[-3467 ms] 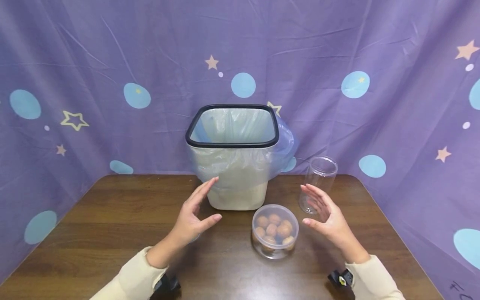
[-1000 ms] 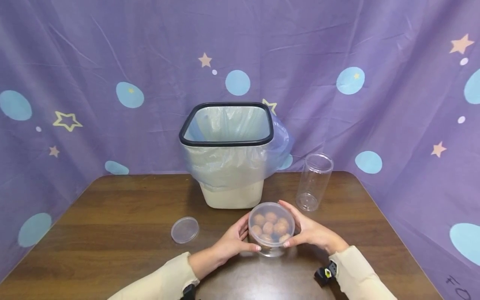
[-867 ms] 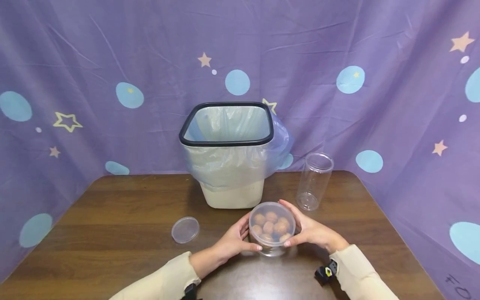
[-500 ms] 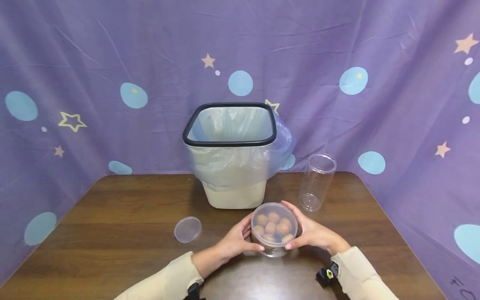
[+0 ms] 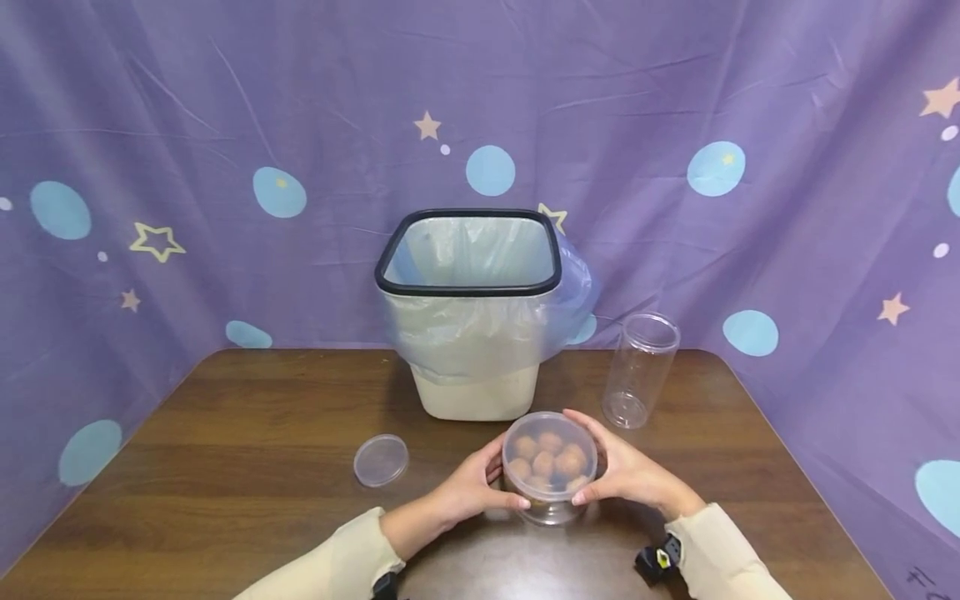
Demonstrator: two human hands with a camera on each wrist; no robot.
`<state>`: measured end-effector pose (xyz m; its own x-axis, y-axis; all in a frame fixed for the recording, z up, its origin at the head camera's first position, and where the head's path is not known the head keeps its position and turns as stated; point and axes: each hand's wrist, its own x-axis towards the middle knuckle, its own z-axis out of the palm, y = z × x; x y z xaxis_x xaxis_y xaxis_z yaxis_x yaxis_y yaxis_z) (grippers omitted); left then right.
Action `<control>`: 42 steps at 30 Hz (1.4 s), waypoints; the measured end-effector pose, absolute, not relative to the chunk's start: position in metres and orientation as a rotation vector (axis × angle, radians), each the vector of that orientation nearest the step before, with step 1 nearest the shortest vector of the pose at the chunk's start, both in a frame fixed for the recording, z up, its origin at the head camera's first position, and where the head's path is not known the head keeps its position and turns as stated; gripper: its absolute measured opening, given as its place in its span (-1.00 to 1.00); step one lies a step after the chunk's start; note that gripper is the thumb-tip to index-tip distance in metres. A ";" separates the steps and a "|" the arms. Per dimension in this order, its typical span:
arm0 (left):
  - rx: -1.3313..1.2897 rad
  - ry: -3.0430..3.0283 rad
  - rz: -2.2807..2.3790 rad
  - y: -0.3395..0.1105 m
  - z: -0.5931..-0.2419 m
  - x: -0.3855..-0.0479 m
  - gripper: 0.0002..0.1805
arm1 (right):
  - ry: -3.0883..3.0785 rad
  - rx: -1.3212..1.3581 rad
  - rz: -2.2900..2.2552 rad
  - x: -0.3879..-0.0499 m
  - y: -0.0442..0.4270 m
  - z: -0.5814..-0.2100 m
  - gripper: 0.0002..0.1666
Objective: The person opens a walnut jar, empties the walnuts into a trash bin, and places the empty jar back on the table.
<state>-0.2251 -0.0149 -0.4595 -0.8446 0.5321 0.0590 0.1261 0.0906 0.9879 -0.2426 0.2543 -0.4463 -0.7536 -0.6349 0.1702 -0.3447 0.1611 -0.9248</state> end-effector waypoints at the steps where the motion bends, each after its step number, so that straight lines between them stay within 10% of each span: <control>1: 0.669 2.068 1.809 -0.016 -0.458 -0.224 0.04 | 2.175 -0.961 -1.632 -0.242 0.254 -0.446 0.23; 31: 1.058 2.311 1.693 -0.049 -0.410 -0.206 0.02 | 2.051 -1.201 -1.845 -0.224 0.224 -0.414 0.21; 42: 1.020 2.455 1.572 -0.055 -0.393 -0.191 0.34 | 1.881 -1.164 -1.997 -0.211 0.212 -0.398 0.21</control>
